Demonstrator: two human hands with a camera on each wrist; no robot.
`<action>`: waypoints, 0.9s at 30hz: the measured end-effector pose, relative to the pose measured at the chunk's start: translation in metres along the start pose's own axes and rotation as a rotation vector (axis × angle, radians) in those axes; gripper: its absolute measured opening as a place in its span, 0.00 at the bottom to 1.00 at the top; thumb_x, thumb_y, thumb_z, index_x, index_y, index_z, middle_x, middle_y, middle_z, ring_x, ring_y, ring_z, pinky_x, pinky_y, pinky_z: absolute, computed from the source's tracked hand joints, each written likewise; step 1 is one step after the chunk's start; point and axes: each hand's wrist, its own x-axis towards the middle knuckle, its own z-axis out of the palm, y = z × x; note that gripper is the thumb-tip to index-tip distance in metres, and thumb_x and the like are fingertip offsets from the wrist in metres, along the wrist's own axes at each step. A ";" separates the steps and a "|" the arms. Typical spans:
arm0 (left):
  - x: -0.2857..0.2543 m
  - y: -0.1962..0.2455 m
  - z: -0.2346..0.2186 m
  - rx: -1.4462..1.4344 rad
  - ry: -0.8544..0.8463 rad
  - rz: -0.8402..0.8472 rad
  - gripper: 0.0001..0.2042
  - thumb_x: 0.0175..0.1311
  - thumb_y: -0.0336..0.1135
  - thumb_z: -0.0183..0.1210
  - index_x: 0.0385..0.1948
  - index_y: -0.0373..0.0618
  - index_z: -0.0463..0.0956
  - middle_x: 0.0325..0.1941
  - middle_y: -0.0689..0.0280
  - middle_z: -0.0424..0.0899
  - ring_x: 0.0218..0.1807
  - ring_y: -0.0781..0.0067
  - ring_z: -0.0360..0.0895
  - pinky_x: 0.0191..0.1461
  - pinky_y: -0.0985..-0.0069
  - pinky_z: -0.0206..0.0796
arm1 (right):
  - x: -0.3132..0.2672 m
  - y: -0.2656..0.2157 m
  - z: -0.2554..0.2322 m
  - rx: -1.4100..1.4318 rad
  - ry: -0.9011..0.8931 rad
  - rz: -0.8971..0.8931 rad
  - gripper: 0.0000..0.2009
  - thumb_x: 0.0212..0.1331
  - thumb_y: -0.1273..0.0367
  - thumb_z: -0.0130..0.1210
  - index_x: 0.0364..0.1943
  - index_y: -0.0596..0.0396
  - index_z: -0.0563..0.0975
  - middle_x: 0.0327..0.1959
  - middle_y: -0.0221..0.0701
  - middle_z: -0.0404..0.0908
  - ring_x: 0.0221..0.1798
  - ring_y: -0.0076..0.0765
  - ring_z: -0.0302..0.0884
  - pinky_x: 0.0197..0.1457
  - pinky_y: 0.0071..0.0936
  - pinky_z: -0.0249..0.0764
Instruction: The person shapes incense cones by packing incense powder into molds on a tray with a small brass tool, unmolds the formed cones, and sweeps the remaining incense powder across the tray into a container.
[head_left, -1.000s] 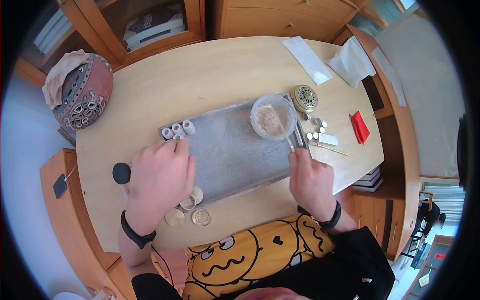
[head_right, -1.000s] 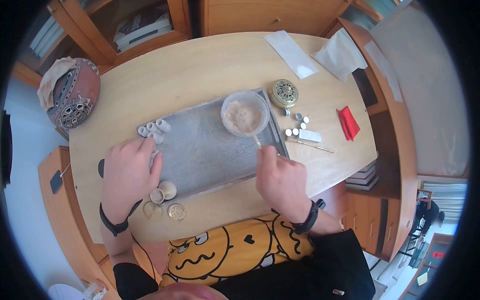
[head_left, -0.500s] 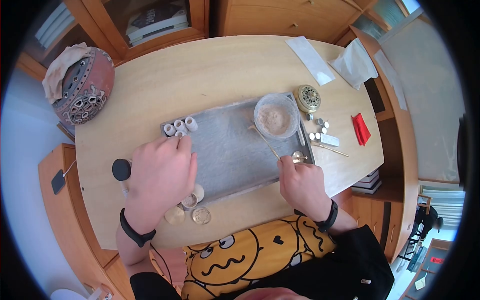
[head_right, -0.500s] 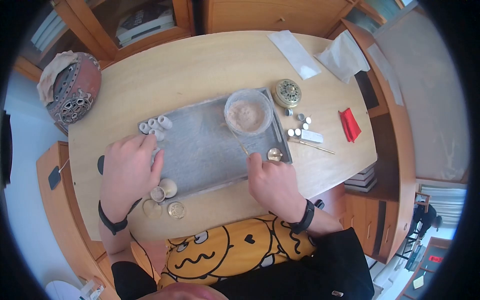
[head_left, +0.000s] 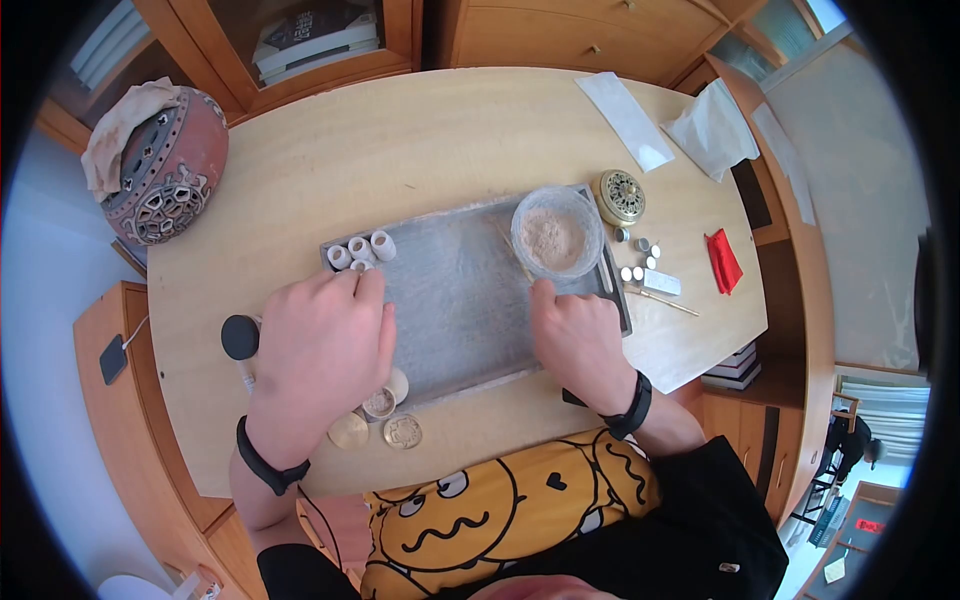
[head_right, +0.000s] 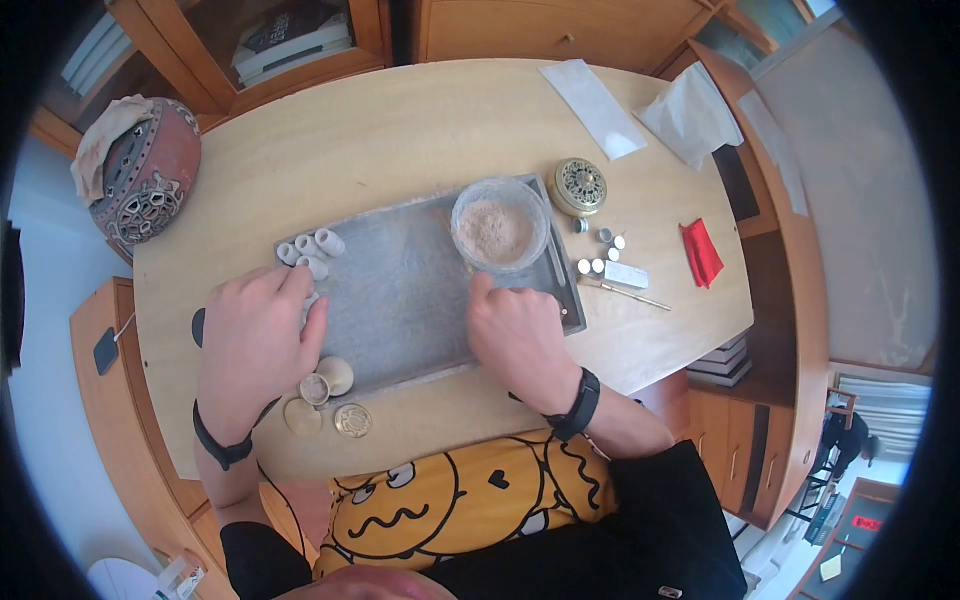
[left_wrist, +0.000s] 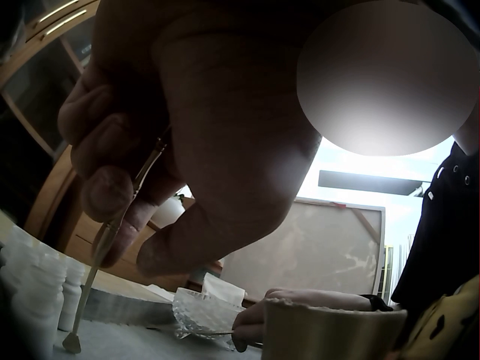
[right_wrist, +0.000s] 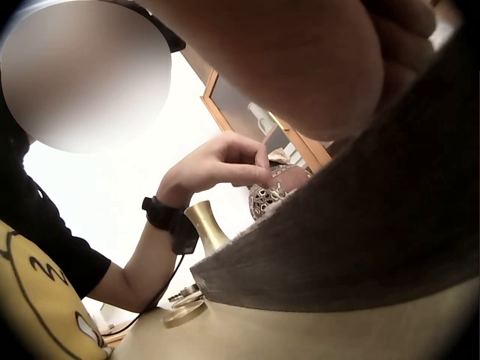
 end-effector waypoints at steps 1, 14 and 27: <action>0.000 0.000 0.000 0.001 0.011 0.006 0.08 0.58 0.35 0.61 0.26 0.41 0.75 0.23 0.60 0.80 0.29 0.59 0.81 0.32 0.63 0.73 | 0.002 -0.001 0.002 -0.001 0.011 0.004 0.04 0.51 0.75 0.54 0.28 0.59 0.71 0.12 0.37 0.76 0.17 0.43 0.81 0.18 0.36 0.74; 0.001 0.001 -0.002 0.010 0.008 0.017 0.08 0.58 0.35 0.62 0.26 0.42 0.75 0.23 0.61 0.79 0.29 0.59 0.81 0.31 0.63 0.73 | -0.002 -0.007 0.010 0.021 0.127 0.035 0.07 0.63 0.72 0.53 0.30 0.57 0.68 0.10 0.34 0.73 0.13 0.44 0.76 0.16 0.38 0.71; -0.001 0.001 -0.001 0.018 0.005 0.010 0.08 0.58 0.35 0.62 0.26 0.41 0.74 0.24 0.61 0.79 0.29 0.59 0.81 0.32 0.63 0.73 | -0.036 0.006 -0.034 0.018 0.248 0.113 0.05 0.63 0.72 0.56 0.32 0.55 0.71 0.11 0.29 0.72 0.13 0.38 0.76 0.14 0.34 0.68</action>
